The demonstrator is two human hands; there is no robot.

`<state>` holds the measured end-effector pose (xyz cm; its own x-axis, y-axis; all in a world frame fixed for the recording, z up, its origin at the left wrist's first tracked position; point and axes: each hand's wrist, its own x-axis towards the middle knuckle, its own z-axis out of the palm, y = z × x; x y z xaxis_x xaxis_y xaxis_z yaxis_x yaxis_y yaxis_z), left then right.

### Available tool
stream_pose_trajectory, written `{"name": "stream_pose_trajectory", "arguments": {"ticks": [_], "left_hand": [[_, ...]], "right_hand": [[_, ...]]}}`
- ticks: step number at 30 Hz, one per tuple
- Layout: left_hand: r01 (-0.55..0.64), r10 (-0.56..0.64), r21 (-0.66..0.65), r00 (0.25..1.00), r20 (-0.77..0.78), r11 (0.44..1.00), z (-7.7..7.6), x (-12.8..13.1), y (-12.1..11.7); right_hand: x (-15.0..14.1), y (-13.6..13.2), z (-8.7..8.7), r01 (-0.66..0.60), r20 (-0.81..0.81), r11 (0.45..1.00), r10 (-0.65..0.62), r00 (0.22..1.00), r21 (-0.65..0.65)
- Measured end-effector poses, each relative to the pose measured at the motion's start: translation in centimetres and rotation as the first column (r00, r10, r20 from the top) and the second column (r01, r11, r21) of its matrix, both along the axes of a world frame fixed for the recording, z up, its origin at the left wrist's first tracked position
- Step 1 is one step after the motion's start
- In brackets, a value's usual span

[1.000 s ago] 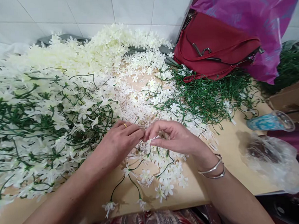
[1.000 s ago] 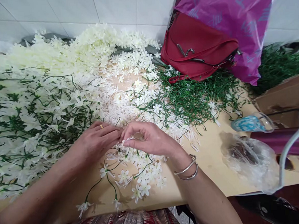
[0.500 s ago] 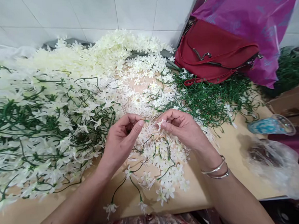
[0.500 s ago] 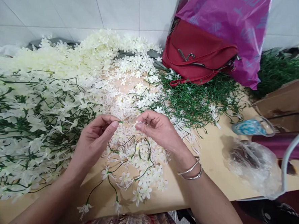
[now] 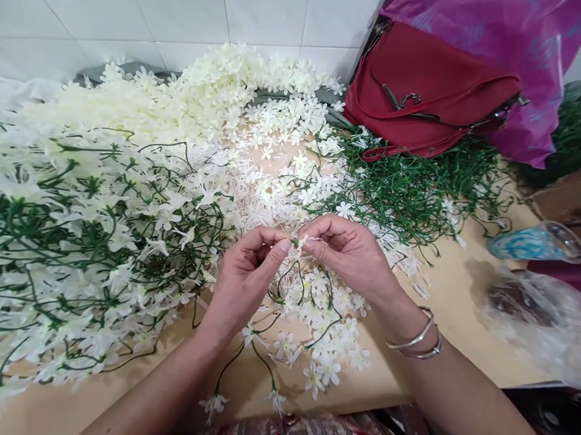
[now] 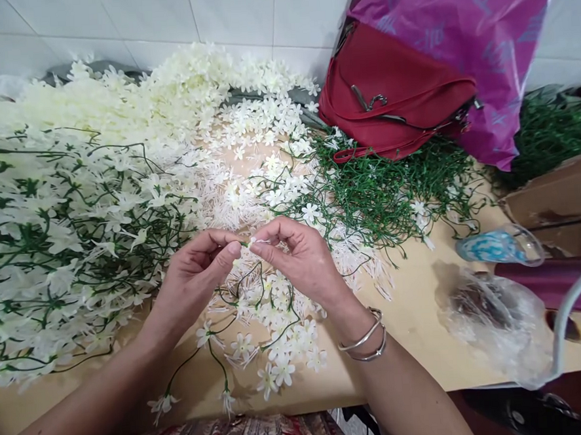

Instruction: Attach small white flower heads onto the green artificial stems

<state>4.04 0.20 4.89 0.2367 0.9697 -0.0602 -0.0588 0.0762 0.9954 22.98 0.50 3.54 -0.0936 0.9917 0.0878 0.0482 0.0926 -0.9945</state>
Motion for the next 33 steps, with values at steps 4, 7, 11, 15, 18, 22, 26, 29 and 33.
{"name": "stream_pose_trajectory", "arguments": {"ticks": [4, 7, 11, 15, 18, 22, 26, 29, 33], "left_hand": [[0.017, -0.017, 0.004, 1.000, 0.026, 1.000, -0.8, -0.2, 0.0], [0.047, -0.045, -0.021, 0.997, 0.063, 0.999, -1.4, -0.2, 0.0], [0.051, -0.043, -0.068, 0.993, 0.108, 0.996, -2.1, -0.2, 0.0], [0.056, -0.051, -0.084, 0.996, 0.070, 0.995, -2.7, -0.2, 0.2], [0.056, -0.052, -0.072, 0.997, 0.054, 0.996, -2.8, -0.2, 0.3], [0.090, -0.087, -0.061, 0.995, 0.041, 0.994, -2.6, -0.3, 0.5], [0.123, -0.119, -0.049, 0.991, 0.065, 0.991, -2.8, -0.3, 0.6], [0.116, -0.113, -0.049, 0.991, 0.069, 0.992, -3.0, -0.3, 0.5], [0.099, -0.093, -0.072, 0.993, 0.079, 0.992, -3.0, -0.1, 0.3]], "right_hand": [[-0.2, 0.3, -0.4, -0.036, -0.060, 0.999, 0.039, 0.997, 0.036], [-0.4, 0.6, -0.8, -0.044, -0.113, 0.997, 0.052, 0.992, 0.070], [-0.8, 0.7, -1.3, -0.058, -0.177, 0.998, 0.061, 0.982, 0.024], [-0.9, 0.8, -2.0, -0.101, -0.197, 0.994, 0.092, 0.976, -0.036], [-0.9, 0.9, -2.2, -0.116, -0.222, 0.991, 0.098, 0.970, -0.068], [-0.6, 1.0, -2.1, -0.099, -0.272, 0.985, 0.057, 0.961, -0.143], [-0.2, 1.1, -1.8, -0.132, -0.287, 0.969, 0.068, 0.955, -0.208], [-0.1, 1.2, -1.9, -0.141, -0.289, 0.960, 0.068, 0.955, -0.241], [-0.4, 1.2, -2.2, -0.129, -0.305, 0.969, 0.060, 0.950, -0.212]]}}
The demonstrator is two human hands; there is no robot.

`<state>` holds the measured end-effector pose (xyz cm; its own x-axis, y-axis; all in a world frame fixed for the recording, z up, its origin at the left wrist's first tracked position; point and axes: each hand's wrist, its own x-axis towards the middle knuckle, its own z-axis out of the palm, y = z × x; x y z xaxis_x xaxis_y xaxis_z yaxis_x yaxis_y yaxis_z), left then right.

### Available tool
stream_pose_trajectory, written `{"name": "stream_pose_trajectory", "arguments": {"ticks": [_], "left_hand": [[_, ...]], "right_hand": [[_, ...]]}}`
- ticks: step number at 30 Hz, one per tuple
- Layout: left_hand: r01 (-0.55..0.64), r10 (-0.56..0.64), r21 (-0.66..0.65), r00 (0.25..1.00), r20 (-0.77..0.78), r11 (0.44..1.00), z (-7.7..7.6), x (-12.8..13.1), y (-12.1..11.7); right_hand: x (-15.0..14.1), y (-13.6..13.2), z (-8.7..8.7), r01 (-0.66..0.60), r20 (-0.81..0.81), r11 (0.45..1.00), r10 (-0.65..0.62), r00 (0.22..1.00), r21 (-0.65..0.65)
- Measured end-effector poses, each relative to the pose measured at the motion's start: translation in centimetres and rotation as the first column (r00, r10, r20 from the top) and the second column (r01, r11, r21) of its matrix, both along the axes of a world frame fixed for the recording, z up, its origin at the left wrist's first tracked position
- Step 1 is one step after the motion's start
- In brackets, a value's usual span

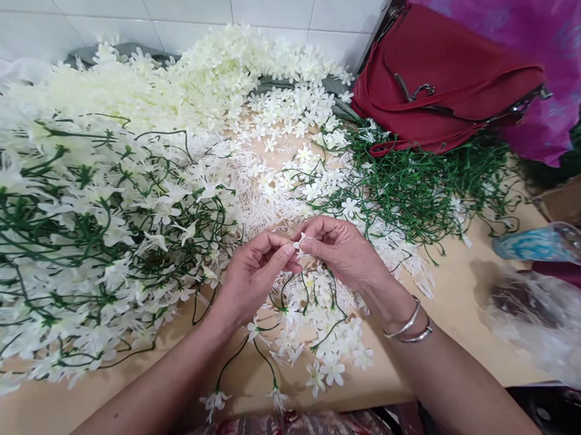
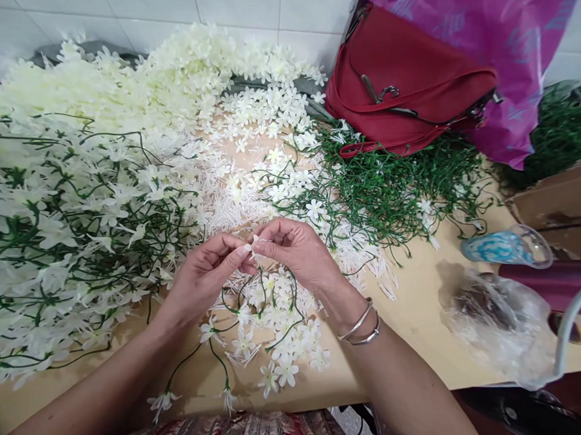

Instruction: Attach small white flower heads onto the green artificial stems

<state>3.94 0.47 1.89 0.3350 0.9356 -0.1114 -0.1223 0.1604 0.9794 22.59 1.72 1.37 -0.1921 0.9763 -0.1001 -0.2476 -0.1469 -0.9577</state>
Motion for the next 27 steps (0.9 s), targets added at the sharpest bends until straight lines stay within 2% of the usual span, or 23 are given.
{"name": "stream_pose_trajectory", "arguments": {"ticks": [4, 9, 20, 27], "left_hand": [[-0.009, 0.009, -0.013, 1.000, 0.013, 1.000, 0.14, 0.08, -0.08], [-0.025, 0.026, -0.027, 0.999, 0.034, 0.999, 0.15, 0.14, -0.16], [-0.017, 0.017, -0.014, 0.999, 0.051, 1.000, 0.32, 0.37, -0.06], [-0.066, 0.069, 0.094, 0.997, -0.029, 0.993, 0.24, 0.24, -0.47]], "right_hand": [[-0.19, -0.04, -0.22, -0.005, 0.031, 1.000, 0.004, 1.000, 0.022], [-0.19, -0.01, -0.41, -0.017, -0.007, 0.999, 0.017, 1.000, 0.037], [-0.16, 0.16, -0.38, -0.018, -0.055, 1.000, 0.017, 0.998, -0.016], [0.40, 0.18, 0.18, -0.057, -0.069, 0.998, 0.055, 0.996, -0.033]]}}
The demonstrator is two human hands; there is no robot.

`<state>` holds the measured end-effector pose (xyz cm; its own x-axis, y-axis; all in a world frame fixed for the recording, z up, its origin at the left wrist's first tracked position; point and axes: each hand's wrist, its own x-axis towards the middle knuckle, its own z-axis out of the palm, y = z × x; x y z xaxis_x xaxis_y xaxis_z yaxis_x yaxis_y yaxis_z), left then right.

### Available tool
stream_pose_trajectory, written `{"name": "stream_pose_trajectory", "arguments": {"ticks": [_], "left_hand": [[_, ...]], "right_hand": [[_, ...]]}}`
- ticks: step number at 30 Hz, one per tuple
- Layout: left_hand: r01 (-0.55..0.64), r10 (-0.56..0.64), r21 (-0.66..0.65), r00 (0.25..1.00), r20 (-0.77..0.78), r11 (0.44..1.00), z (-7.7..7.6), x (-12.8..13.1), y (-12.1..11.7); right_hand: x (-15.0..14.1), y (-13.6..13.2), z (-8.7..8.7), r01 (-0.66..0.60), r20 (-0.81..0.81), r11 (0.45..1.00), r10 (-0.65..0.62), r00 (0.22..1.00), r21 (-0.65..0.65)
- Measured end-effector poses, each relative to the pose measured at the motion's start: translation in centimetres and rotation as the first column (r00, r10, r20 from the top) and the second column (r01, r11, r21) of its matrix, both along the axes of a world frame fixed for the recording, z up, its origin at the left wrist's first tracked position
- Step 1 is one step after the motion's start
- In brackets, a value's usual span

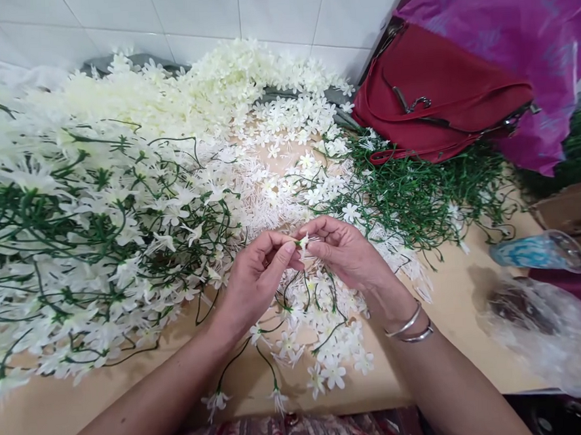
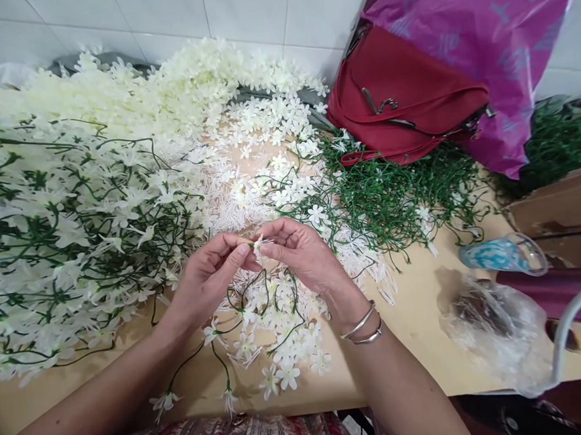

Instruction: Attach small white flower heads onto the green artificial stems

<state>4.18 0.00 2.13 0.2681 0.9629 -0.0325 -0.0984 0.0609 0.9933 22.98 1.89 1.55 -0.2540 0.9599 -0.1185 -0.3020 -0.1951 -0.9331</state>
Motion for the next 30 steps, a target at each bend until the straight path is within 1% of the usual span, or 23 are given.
{"name": "stream_pose_trajectory", "arguments": {"ticks": [5, 11, 15, 23, 26, 28, 30], "left_hand": [[0.013, 0.001, 0.103, 0.991, -0.132, 0.995, -0.3, -0.4, -0.2], [0.006, 0.020, 0.115, 0.976, -0.217, 0.993, -0.1, -0.5, -0.1], [-0.005, 0.041, 0.145, 0.967, -0.253, 0.989, -0.1, -0.4, -0.2], [-0.025, 0.072, 0.183, 0.964, -0.254, 0.983, -0.4, -0.4, -0.2], [-0.018, 0.063, 0.182, 0.968, -0.243, 0.983, -0.4, -0.3, -0.1], [0.002, 0.037, 0.172, 0.975, -0.221, 0.985, -0.1, -0.2, -0.1], [0.030, 0.007, 0.185, 0.980, -0.199, 0.982, 0.9, -0.3, -0.1]], "right_hand": [[0.0, 0.0, 0.0, 0.015, 0.005, 0.999, -0.015, 1.000, 0.035], [-0.3, -0.1, -0.5, 0.020, 0.035, 0.997, -0.023, 0.999, 0.081], [-0.4, -0.2, -0.6, 0.023, 0.049, 0.994, -0.028, 0.998, 0.107], [-0.6, -0.3, -0.9, 0.056, 0.065, 0.990, -0.065, 0.996, 0.132], [-0.6, -0.2, -0.9, 0.055, 0.067, 0.990, -0.064, 0.996, 0.128], [-0.7, -0.2, -0.6, 0.043, 0.061, 0.991, -0.051, 0.997, 0.124], [-0.6, -0.3, -0.1, 0.040, 0.051, 0.991, -0.047, 0.998, 0.129]]}}
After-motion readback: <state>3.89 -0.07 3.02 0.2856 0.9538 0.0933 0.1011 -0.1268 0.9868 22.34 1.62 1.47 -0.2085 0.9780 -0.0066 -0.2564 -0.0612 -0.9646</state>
